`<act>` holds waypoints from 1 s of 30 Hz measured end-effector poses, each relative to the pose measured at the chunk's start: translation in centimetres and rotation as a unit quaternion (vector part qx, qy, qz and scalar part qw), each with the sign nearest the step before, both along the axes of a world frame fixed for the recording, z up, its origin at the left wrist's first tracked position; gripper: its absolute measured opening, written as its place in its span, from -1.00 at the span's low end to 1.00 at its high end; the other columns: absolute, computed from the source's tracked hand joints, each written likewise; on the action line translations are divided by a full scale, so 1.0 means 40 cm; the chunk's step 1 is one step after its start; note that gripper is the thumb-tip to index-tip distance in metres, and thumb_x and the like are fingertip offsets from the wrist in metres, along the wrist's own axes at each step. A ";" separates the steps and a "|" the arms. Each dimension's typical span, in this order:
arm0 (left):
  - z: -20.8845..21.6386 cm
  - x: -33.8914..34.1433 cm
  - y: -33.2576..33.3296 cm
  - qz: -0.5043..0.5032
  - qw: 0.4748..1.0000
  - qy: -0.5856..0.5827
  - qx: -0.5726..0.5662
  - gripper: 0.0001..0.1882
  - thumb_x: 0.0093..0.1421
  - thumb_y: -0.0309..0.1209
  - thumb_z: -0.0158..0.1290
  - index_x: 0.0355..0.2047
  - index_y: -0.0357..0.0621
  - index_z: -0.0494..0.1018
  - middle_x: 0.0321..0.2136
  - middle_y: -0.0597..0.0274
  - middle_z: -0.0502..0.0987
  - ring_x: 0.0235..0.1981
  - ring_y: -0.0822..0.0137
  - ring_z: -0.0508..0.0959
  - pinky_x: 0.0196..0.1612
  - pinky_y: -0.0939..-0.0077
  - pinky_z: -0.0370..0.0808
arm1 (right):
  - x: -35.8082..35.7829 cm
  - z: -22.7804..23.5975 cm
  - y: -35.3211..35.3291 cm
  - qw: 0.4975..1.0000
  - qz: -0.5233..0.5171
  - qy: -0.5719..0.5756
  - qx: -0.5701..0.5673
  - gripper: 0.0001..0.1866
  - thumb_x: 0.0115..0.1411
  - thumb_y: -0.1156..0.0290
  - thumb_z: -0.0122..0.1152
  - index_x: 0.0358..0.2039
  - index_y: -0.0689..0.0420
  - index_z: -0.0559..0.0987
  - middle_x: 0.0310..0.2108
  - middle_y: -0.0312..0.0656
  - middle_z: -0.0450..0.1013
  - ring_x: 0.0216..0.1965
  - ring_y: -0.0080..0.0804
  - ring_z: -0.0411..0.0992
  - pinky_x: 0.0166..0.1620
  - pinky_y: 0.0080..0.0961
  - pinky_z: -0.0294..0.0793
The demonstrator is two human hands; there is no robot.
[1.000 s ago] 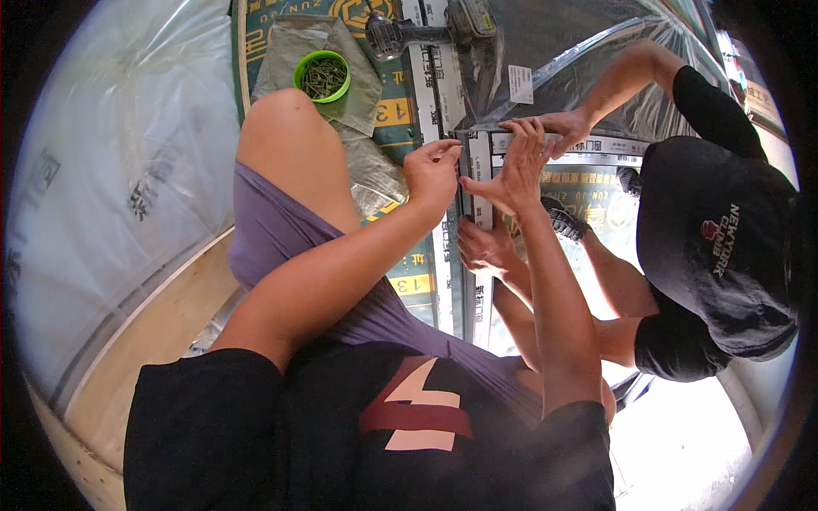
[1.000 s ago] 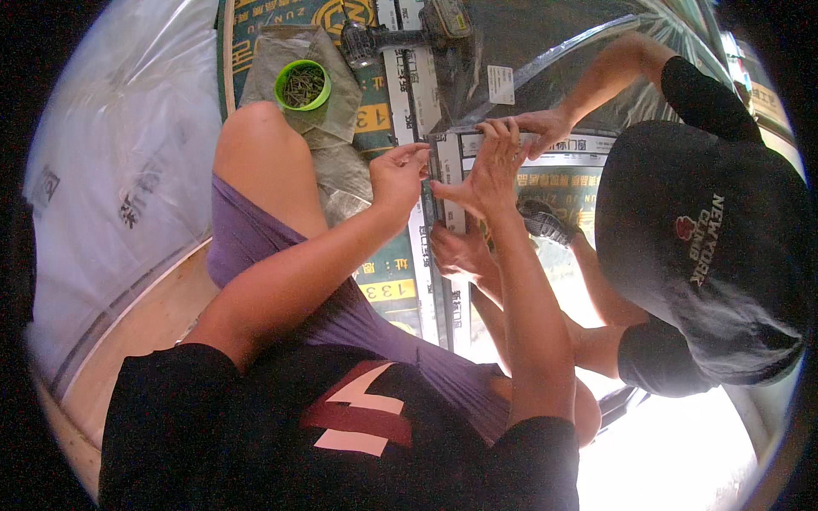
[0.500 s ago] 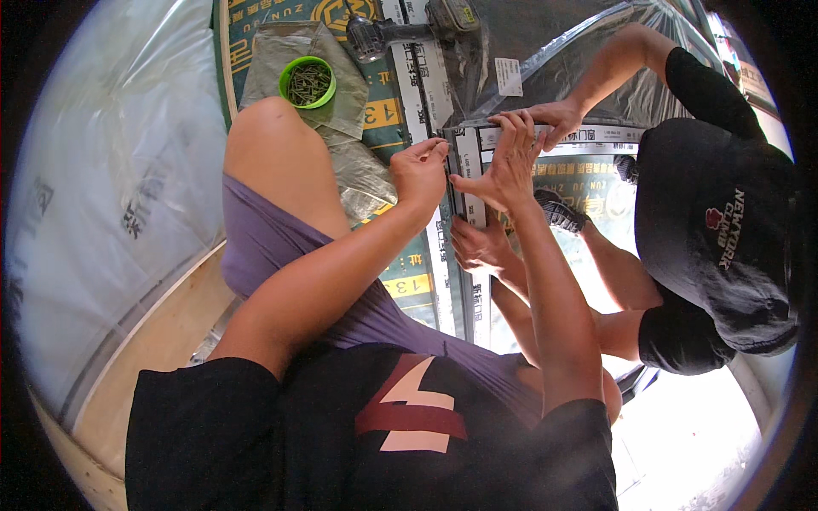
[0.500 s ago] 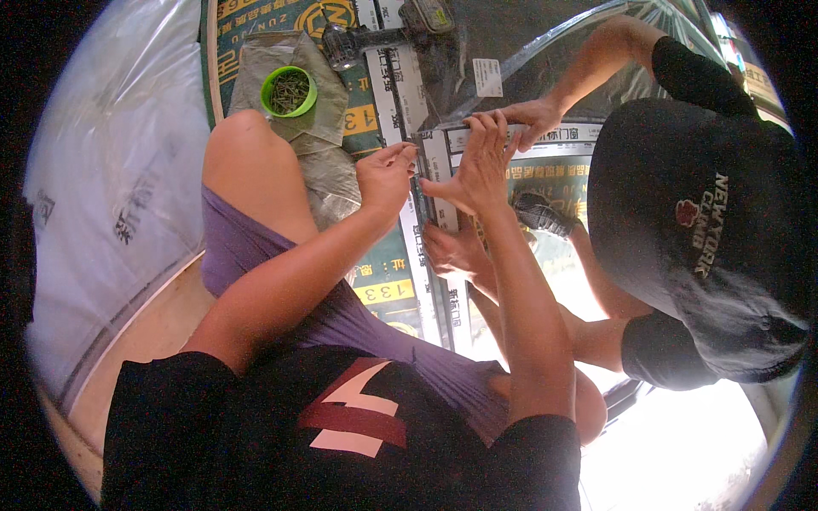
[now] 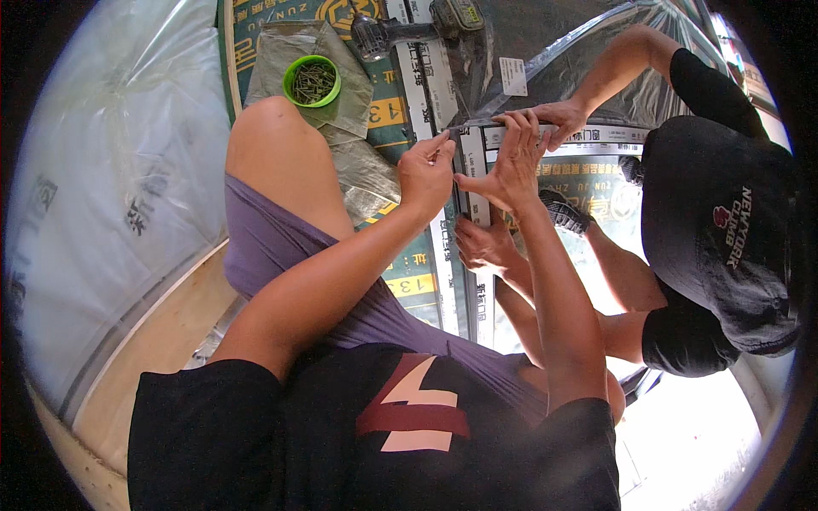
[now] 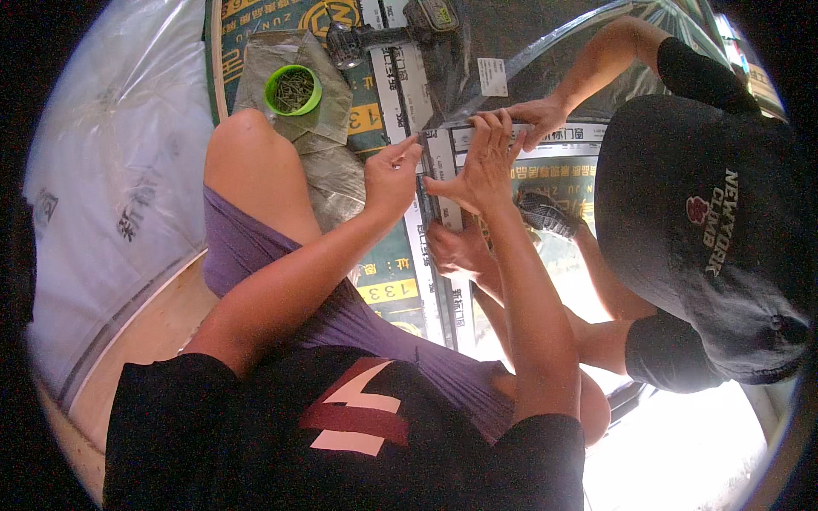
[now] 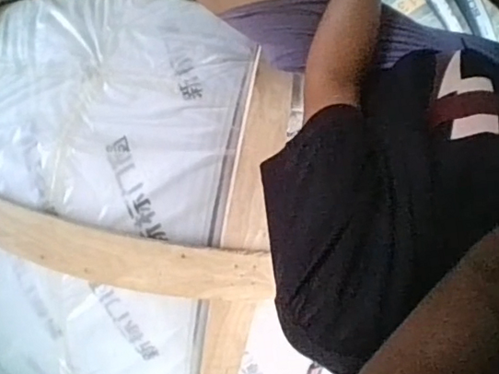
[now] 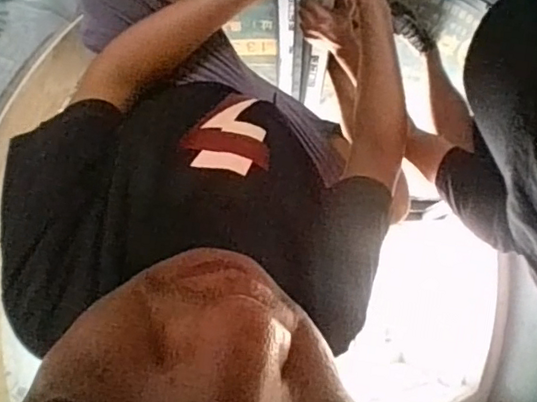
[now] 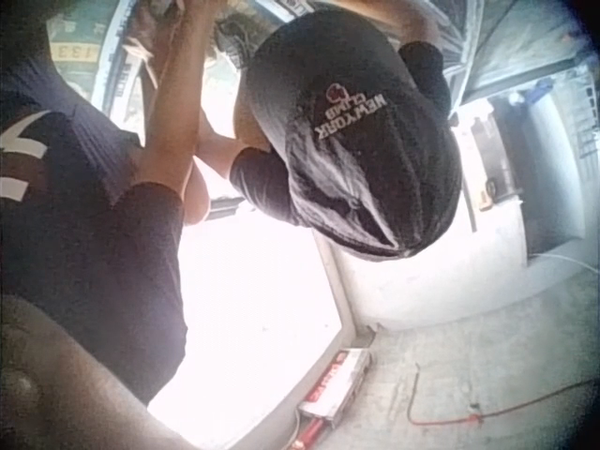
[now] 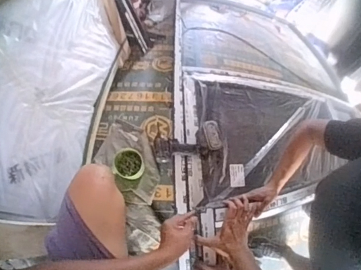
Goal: The recorder and an assistant are assembling a window frame using screws and a power drill.
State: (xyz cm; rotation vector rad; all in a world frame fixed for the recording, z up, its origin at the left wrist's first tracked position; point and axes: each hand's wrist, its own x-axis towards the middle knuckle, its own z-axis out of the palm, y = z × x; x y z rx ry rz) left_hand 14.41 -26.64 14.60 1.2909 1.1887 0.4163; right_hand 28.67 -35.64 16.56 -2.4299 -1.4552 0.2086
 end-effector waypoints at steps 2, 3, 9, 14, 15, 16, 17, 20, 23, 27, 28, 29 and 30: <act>-0.047 -0.007 0.000 0.072 0.991 -0.073 -0.090 -0.64 0.46 -0.21 0.07 -0.08 -0.29 0.66 -0.41 0.29 0.64 -0.43 0.50 0.52 -0.34 0.52 0.47 | -0.003 -0.005 0.009 1.000 0.004 0.002 -0.013 0.33 -0.45 -0.23 0.62 0.29 0.04 0.12 0.27 -0.08 0.07 0.48 0.14 -0.14 0.40 0.42 -0.17; -0.059 -0.007 0.015 0.072 0.991 -0.073 -0.089 -0.64 0.46 -0.21 0.07 -0.08 -0.29 0.66 -0.41 0.29 0.64 -0.43 0.50 0.52 -0.34 0.52 0.47 | -0.002 -0.006 0.010 1.000 0.003 0.002 -0.012 0.33 -0.45 -0.23 0.62 0.29 0.04 0.12 0.27 -0.08 0.07 0.48 0.14 -0.14 0.40 0.42 -0.17; -0.036 0.001 0.039 -0.057 0.990 -0.008 -0.129 -0.56 0.52 -0.13 -0.04 -0.39 -0.23 0.49 -0.53 0.35 0.45 -0.46 0.50 0.40 -0.38 0.47 0.35 | 0.000 -0.010 -0.001 1.000 0.005 -0.012 0.007 0.26 -0.39 -0.24 0.59 0.28 0.07 0.20 0.25 -0.03 0.13 0.45 0.11 -0.06 0.41 0.27 -0.11; -0.042 -0.001 0.039 -0.071 0.996 -0.041 -0.032 -0.76 0.34 -0.35 0.14 -0.38 -0.30 0.51 -0.53 0.12 0.52 -0.45 0.27 0.50 -0.27 0.27 0.45 | 0.001 -0.014 -0.001 1.000 0.010 -0.016 0.009 0.25 -0.38 -0.22 0.59 0.29 0.08 0.20 0.26 -0.02 0.12 0.45 0.14 -0.07 0.40 0.30 -0.11; -0.043 -0.003 0.041 -0.072 0.996 -0.041 -0.031 -0.76 0.34 -0.35 0.14 -0.38 -0.30 0.51 -0.53 0.12 0.52 -0.45 0.27 0.50 -0.27 0.27 0.45 | 0.001 -0.012 -0.001 1.000 0.009 -0.017 0.010 0.25 -0.38 -0.22 0.59 0.29 0.08 0.20 0.26 -0.02 0.12 0.45 0.14 -0.07 0.40 0.30 -0.11; -0.044 -0.006 0.044 -0.088 0.996 -0.017 0.016 -0.79 0.32 -0.38 0.16 -0.37 -0.30 0.50 -0.50 0.11 0.53 -0.42 0.22 0.52 -0.26 0.26 0.46 | 0.000 -0.010 -0.001 1.000 0.006 -0.017 0.006 0.25 -0.37 -0.22 0.58 0.29 0.08 0.19 0.26 -0.02 0.12 0.46 0.14 -0.08 0.40 0.31 -0.12; -0.052 -0.010 0.050 -0.102 0.993 0.008 0.065 -0.82 0.29 -0.41 0.17 -0.35 -0.30 0.50 -0.47 0.10 0.55 -0.39 0.18 0.55 -0.24 0.25 0.48 | -0.002 -0.011 0.005 1.000 0.006 -0.018 0.003 0.25 -0.36 -0.23 0.58 0.29 0.08 0.19 0.27 -0.02 0.12 0.46 0.14 -0.08 0.40 0.32 -0.12; -0.052 -0.022 0.042 -0.109 0.985 -0.015 0.131 -0.76 0.30 -0.35 0.19 -0.37 -0.30 0.49 -0.47 0.08 0.55 -0.33 0.07 0.58 -0.20 0.18 0.49 | -0.007 -0.006 0.001 1.000 0.001 -0.016 -0.011 0.25 -0.35 -0.25 0.56 0.29 0.07 0.19 0.27 -0.01 0.11 0.47 0.14 -0.10 0.40 0.33 -0.13; -0.025 -0.005 0.011 0.003 0.998 -0.037 0.046 -0.73 0.32 -0.31 0.19 -0.36 -0.31 0.52 -0.45 0.05 0.55 -0.32 0.06 0.57 -0.19 0.16 0.49 | 0.002 -0.003 -0.013 0.999 -0.011 0.014 -0.043 0.32 -0.40 -0.21 0.60 0.31 0.10 0.12 0.33 -0.03 0.05 0.51 0.18 -0.18 0.41 0.49 -0.22; -0.063 -0.010 0.069 -0.044 0.994 -0.004 -0.102 -0.62 0.40 -0.22 0.11 -0.45 -0.31 0.52 -0.53 0.01 0.55 -0.43 0.12 0.55 -0.24 0.23 0.47 | 0.000 -0.008 -0.001 1.000 0.012 -0.003 0.016 0.27 -0.37 -0.26 0.56 0.30 0.06 0.18 0.30 -0.02 0.10 0.47 0.15 -0.10 0.38 0.40 -0.15; -0.062 -0.005 0.063 -0.056 0.995 -0.009 -0.087 -0.57 0.42 -0.19 0.08 -0.48 -0.31 0.51 -0.58 0.07 0.53 -0.50 0.24 0.52 -0.30 0.28 0.45 | -0.001 -0.007 -0.002 1.000 0.011 -0.002 0.015 0.27 -0.37 -0.26 0.56 0.30 0.06 0.18 0.30 -0.02 0.10 0.47 0.15 -0.10 0.38 0.40 -0.15; -0.061 -0.004 0.062 -0.056 0.994 -0.009 -0.089 -0.57 0.42 -0.19 0.08 -0.48 -0.31 0.51 -0.58 0.07 0.53 -0.50 0.24 0.52 -0.30 0.28 0.45 | -0.001 -0.007 -0.002 1.000 0.008 -0.007 0.010 0.27 -0.37 -0.26 0.57 0.30 0.07 0.18 0.29 -0.02 0.10 0.47 0.14 -0.10 0.39 0.38 -0.14; -0.060 -0.004 0.063 -0.064 0.994 -0.015 -0.087 -0.60 0.41 -0.21 0.09 -0.46 -0.31 0.52 -0.58 0.10 0.53 -0.50 0.31 0.50 -0.33 0.31 0.43 | -0.002 -0.007 -0.003 1.000 0.005 -0.012 0.005 0.27 -0.37 -0.25 0.57 0.30 0.07 0.17 0.28 -0.02 0.11 0.47 0.14 -0.10 0.39 0.36 -0.14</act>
